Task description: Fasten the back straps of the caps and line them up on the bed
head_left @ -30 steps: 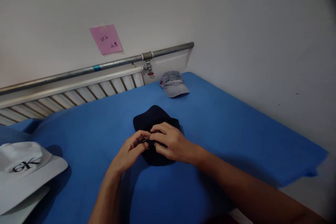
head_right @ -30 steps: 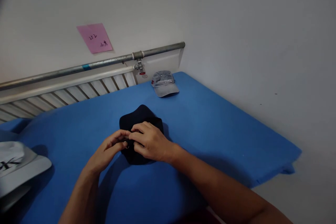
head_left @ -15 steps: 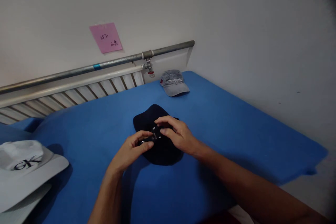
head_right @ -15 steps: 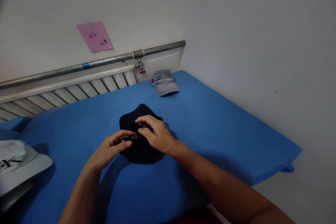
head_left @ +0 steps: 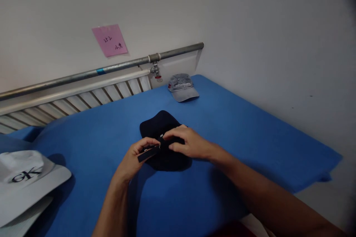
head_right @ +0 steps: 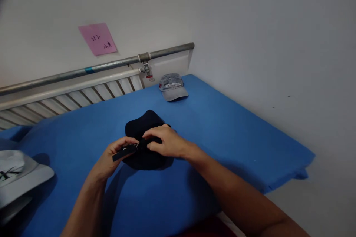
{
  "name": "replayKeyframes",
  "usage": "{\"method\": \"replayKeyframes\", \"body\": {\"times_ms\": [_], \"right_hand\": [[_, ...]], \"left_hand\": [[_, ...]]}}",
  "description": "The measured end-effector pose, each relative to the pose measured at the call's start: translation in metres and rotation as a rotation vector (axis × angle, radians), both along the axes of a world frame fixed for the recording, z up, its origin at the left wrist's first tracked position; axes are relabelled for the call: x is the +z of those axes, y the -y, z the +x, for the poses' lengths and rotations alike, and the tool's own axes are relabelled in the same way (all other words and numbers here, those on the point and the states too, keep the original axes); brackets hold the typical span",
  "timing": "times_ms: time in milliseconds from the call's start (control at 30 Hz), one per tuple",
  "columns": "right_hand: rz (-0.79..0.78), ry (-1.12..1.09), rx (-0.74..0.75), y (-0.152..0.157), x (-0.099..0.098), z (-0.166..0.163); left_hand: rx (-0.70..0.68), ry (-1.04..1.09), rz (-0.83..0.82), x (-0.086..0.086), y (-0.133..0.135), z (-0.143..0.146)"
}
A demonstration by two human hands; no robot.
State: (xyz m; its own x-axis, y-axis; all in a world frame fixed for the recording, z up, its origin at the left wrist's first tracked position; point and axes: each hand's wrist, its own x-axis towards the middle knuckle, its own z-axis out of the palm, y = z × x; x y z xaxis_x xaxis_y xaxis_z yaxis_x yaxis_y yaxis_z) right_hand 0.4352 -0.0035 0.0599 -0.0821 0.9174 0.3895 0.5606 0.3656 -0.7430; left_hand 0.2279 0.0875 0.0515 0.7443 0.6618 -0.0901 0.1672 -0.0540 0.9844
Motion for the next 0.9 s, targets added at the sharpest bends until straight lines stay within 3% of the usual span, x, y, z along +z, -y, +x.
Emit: {"method": "replayKeyframes", "body": {"times_ms": [233,367,467,567,633,767,900], "right_hand": [[0.018,0.215,0.071,-0.003,-0.005,-0.003],[0.009,0.226,-0.158,-0.010,-0.013,0.005],[0.001,-0.001,-0.312,-0.011,-0.014,0.011],[-0.002,-0.326,-0.359,-0.008,-0.007,0.014],[0.015,-0.458,-0.369,-0.006,-0.003,0.015],[0.036,-0.582,-0.334,-0.003,-0.002,0.016],[0.094,-0.668,-0.331,-0.004,-0.006,0.021]], "left_hand": [[-0.031,-0.009,0.061,0.002,0.001,0.001],[-0.046,0.041,0.022,0.004,0.001,-0.002],[0.034,0.170,0.058,-0.002,-0.007,-0.008],[0.252,0.237,0.246,-0.019,-0.027,-0.013],[0.339,0.075,0.462,-0.035,-0.043,-0.013],[0.353,-0.145,0.729,-0.058,-0.064,0.002],[0.366,-0.255,0.847,-0.056,-0.063,0.019]]}}
